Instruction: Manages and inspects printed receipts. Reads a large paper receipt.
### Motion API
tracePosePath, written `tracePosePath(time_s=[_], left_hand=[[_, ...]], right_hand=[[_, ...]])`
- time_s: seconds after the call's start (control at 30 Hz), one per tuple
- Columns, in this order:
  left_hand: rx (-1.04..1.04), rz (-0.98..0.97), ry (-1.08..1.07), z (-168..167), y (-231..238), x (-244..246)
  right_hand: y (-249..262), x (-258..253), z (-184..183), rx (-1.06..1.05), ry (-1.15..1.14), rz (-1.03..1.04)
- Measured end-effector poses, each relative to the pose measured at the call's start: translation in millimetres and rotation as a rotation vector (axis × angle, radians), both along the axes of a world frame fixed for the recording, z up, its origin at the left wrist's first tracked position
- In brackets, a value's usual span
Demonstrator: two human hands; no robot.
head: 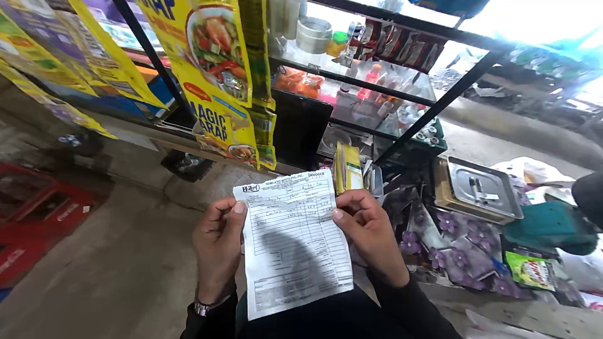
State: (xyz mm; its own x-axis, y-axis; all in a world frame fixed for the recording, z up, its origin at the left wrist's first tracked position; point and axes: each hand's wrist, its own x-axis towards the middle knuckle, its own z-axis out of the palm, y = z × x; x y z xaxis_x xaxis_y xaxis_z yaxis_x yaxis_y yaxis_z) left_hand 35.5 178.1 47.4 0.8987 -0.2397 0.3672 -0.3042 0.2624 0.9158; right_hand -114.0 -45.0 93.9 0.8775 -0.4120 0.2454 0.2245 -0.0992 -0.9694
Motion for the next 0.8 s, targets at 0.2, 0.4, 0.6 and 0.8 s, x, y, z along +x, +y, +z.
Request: tracePosePath(time_s=[0.2,0.4,0.6,0.8], left_hand=[[0.009,0.036,0.011,-3,3,3],[0.013,0.03,0.026,-3,6,2],[0.016,0.032,0.086,-10,8,-3],[0.046,0.015,0.028,-23,12,0]], right_hand=[[3,-6,0,-0.024,0.057,0.014],[4,-7,-4,-0.009,0.097,-0.015],[4,1,-13,-0.108,0.147,-0.06],[4,4,-32,-0.153,0.244,-0.078]])
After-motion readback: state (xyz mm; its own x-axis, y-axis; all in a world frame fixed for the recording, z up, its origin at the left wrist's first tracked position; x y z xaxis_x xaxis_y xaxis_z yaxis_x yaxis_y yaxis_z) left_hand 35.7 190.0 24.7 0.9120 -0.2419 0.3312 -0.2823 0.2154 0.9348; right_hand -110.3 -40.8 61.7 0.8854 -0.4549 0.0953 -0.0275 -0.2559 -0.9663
